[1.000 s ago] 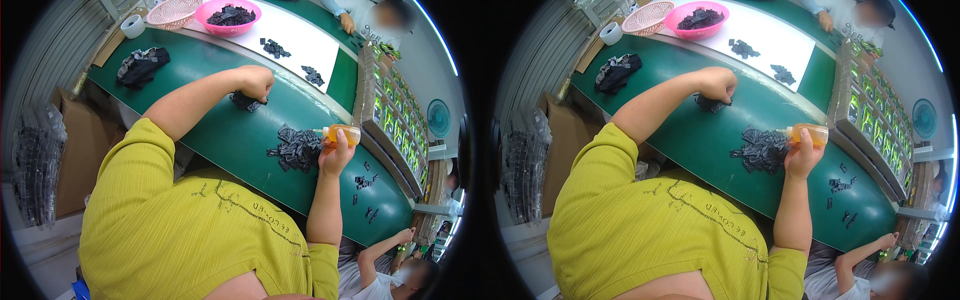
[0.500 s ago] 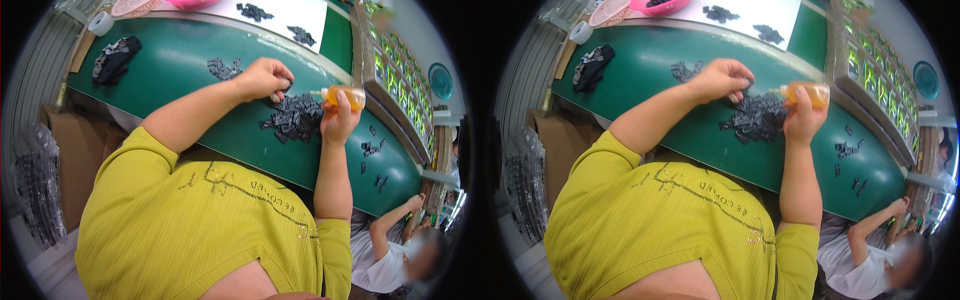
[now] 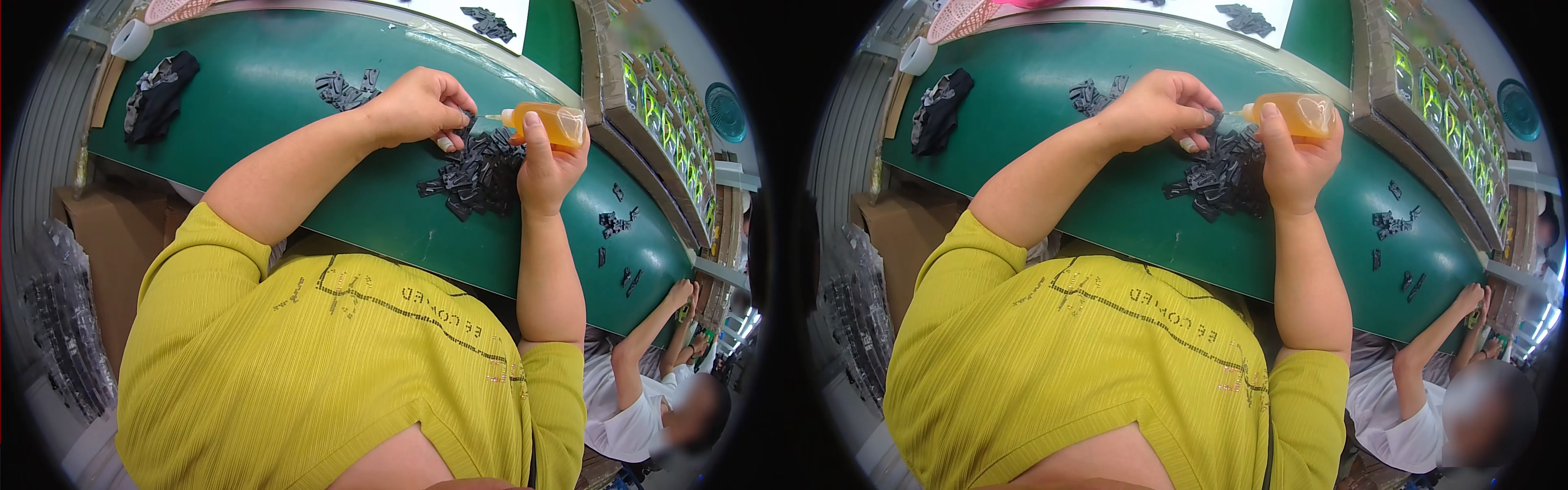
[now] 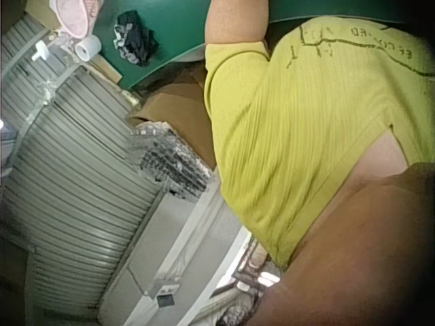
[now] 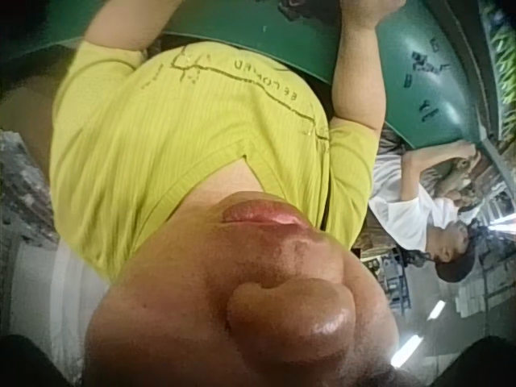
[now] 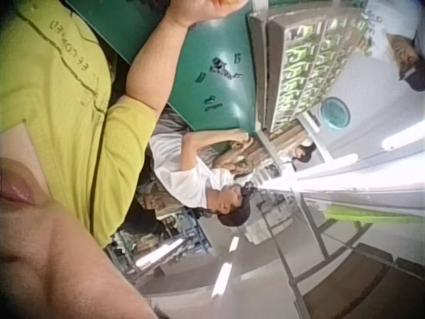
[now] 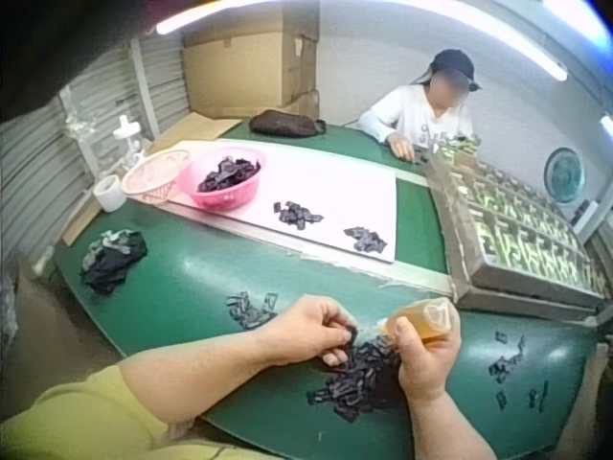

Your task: Applying a liquid adhesive from a small bottle to small black plastic components on a workbench.

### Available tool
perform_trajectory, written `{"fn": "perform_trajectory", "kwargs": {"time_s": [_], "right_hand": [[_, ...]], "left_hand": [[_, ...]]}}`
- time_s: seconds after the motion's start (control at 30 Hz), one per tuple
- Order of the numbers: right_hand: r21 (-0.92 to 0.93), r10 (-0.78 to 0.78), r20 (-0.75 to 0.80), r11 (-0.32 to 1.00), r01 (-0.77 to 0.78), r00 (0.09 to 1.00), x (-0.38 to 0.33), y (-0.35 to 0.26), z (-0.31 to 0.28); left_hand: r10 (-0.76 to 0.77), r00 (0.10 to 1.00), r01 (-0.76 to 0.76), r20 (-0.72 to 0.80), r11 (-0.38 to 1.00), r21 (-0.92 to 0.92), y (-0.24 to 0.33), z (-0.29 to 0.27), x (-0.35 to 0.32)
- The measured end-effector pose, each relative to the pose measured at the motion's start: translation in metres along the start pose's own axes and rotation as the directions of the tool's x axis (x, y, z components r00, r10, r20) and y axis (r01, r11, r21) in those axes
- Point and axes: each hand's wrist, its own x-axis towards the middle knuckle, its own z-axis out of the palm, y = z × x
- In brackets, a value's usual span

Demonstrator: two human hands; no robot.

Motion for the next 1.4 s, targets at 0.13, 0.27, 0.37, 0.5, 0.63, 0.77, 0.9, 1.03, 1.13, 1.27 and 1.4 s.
{"fn": "perform_trajectory", "kwargs": {"time_s": [0.13, 0.27, 0.37, 0.5, 0.63, 0.77, 0.9, 1.03, 1.13, 1.27, 1.4], "right_hand": [[-0.009, 0.005, -0.003, 1.000, -0.005, 1.000, -0.001, 0.000, 0.000], [-0.020, 0.004, 0.002, 1.000, -0.004, 1.000, 0.000, 0.001, -0.001], [-0.029, 0.002, 0.005, 1.000, -0.001, 1.000, 0.000, 0.003, 0.000], [-0.031, 0.018, -0.013, 0.999, -0.018, 1.000, -0.001, 0.003, 0.000], [0.033, -0.005, -0.039, 0.999, 0.007, 0.999, 0.005, 0.006, -0.013], [0.075, 0.045, 0.024, 0.996, -0.047, 0.999, 0.001, 0.005, -0.014], [0.061, 0.039, 0.085, 0.997, -0.045, 0.996, -0.006, 0.000, -0.003], [0.023, 0.061, 0.093, 0.998, -0.063, 0.994, -0.009, -0.002, 0.001], [0.021, 0.061, 0.085, 0.998, -0.063, 0.995, -0.009, -0.003, 0.001], [0.009, 0.052, 0.097, 0.999, -0.053, 0.994, -0.009, -0.002, 0.002], [0.003, 0.062, 0.104, 0.998, -0.063, 0.993, -0.007, 0.002, 0.002]], "left_hand": [[-0.005, 1.000, 0.005, 0.009, 1.000, -0.004, 0.000, 0.000, -0.001], [0.000, 1.000, 0.000, 0.003, 1.000, 0.002, 0.001, 0.000, -0.001], [0.008, 1.000, -0.008, 0.014, 1.000, 0.009, -0.001, 0.000, 0.001], [0.000, 1.000, 0.000, 0.013, 1.000, 0.011, 0.000, 0.000, -0.001], [-0.010, 1.000, 0.010, 0.010, 1.000, 0.000, 0.002, -0.002, 0.001], [-0.016, 1.000, 0.016, 0.001, 1.000, -0.012, 0.004, -0.002, 0.000], [-0.029, 1.000, 0.029, -0.002, 0.999, -0.018, 0.003, -0.003, 0.001], [-0.017, 1.000, 0.017, -0.003, 1.000, -0.013, 0.001, -0.003, 0.000], [-0.021, 1.000, 0.021, -0.004, 1.000, -0.007, 0.001, -0.001, 0.001], [-0.020, 1.000, 0.020, -0.004, 1.000, -0.007, 0.002, -0.002, -0.001], [-0.026, 1.000, 0.026, 0.000, 1.000, -0.014, 0.001, -0.003, 0.003]]}}
